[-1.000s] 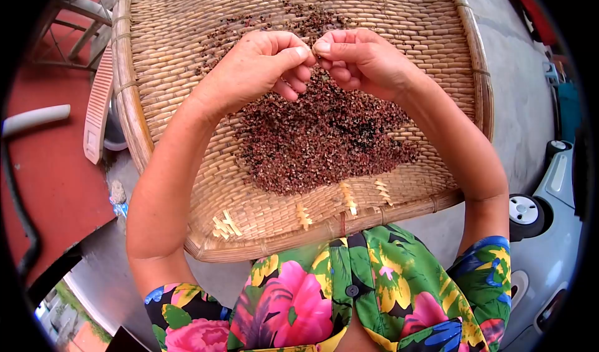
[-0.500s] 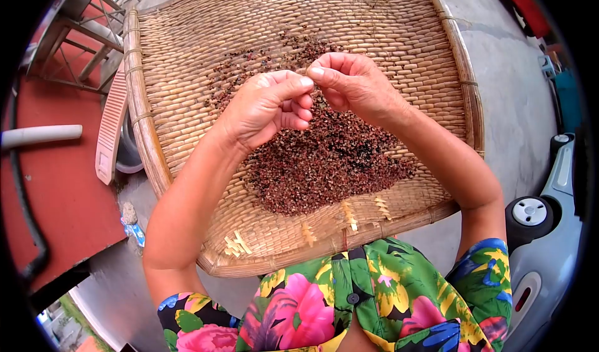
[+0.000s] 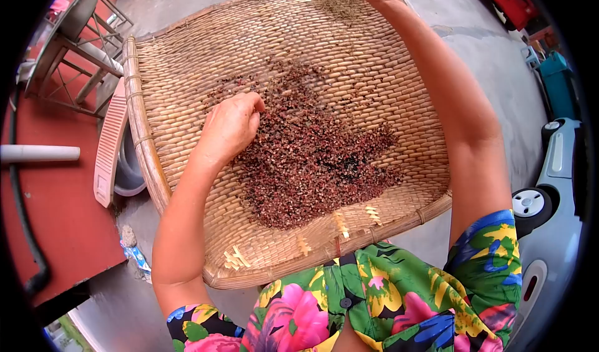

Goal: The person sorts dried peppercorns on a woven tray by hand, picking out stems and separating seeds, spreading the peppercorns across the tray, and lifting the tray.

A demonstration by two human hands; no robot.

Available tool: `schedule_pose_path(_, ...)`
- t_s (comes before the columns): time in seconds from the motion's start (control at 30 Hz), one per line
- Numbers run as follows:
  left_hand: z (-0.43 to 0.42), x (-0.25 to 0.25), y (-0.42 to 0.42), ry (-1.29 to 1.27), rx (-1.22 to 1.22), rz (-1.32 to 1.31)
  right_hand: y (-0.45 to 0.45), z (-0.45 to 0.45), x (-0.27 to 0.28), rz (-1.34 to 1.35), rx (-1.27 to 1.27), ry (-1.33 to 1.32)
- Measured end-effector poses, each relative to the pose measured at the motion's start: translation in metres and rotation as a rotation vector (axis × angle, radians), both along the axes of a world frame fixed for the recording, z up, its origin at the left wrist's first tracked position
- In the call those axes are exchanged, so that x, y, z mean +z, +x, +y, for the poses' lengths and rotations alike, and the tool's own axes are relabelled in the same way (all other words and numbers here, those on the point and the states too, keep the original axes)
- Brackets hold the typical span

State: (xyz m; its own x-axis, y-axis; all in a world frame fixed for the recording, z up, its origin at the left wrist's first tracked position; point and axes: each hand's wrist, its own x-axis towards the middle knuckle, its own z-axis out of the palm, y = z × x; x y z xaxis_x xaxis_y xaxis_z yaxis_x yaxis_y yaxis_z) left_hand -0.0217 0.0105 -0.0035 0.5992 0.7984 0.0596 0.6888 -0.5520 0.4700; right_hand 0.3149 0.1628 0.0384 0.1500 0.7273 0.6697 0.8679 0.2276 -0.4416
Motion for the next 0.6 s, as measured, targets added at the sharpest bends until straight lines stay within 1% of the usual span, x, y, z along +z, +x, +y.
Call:
schedule_pose_path(0.03,0.002,-0.001,-0.006,0.018,-0.002,0.042,0.021,0.016,-0.021,-0.092,-0.044,-0.003)
schedule_pose_path(0.07,0.005,0.000,-0.010,0.020,0.018,0.070,0.013,0.005,-0.021,-0.089,-0.030,-0.018)
schedule_pose_path(0.13,0.008,0.006,-0.016,0.019,0.027,0.123,0.000,-0.028,-0.006,-0.124,-0.120,-0.461)
schedule_pose_path(0.17,0.009,0.008,-0.018,0.002,0.034,0.177,0.017,-0.018,-0.039,-0.372,0.075,-0.201)
schedule_pose_path(0.23,0.010,0.009,-0.022,-0.059,0.010,0.215,-0.066,-0.096,-0.056,-0.298,0.340,-0.533)
schedule_pose_path(0.27,0.008,0.010,-0.021,-0.063,0.020,0.215,-0.070,-0.096,-0.050,-0.159,0.351,-0.752)
schedule_pose_path(0.3,0.007,0.009,-0.023,-0.069,0.027,0.220,-0.111,-0.130,-0.085,-0.391,0.412,-0.631)
schedule_pose_path(0.33,0.007,0.009,-0.024,-0.076,0.036,0.232,-0.138,-0.154,-0.073,-0.392,0.421,-0.757)
schedule_pose_path(0.37,0.009,0.011,-0.021,-0.084,0.038,0.238,-0.141,-0.158,-0.072,-0.339,0.449,-0.773)
schedule_pose_path(0.4,0.010,0.012,-0.023,-0.048,0.032,0.205,-0.170,-0.177,-0.092,-0.399,0.633,-0.545)
schedule_pose_path(0.47,0.012,0.012,-0.024,-0.035,0.021,0.196,-0.187,-0.191,-0.095,-0.378,0.696,-0.509)
schedule_pose_path(0.5,0.013,0.008,-0.025,-0.023,0.012,0.183,-0.202,-0.213,-0.099,-0.441,0.815,-0.577)
schedule_pose_path(0.57,0.014,0.007,-0.026,-0.018,-0.001,0.175,-0.204,-0.226,-0.107,-0.480,0.897,-0.519)
schedule_pose_path(0.6,0.015,0.009,-0.026,-0.013,0.005,0.184,-0.192,-0.234,-0.108,-0.513,0.985,-0.523)
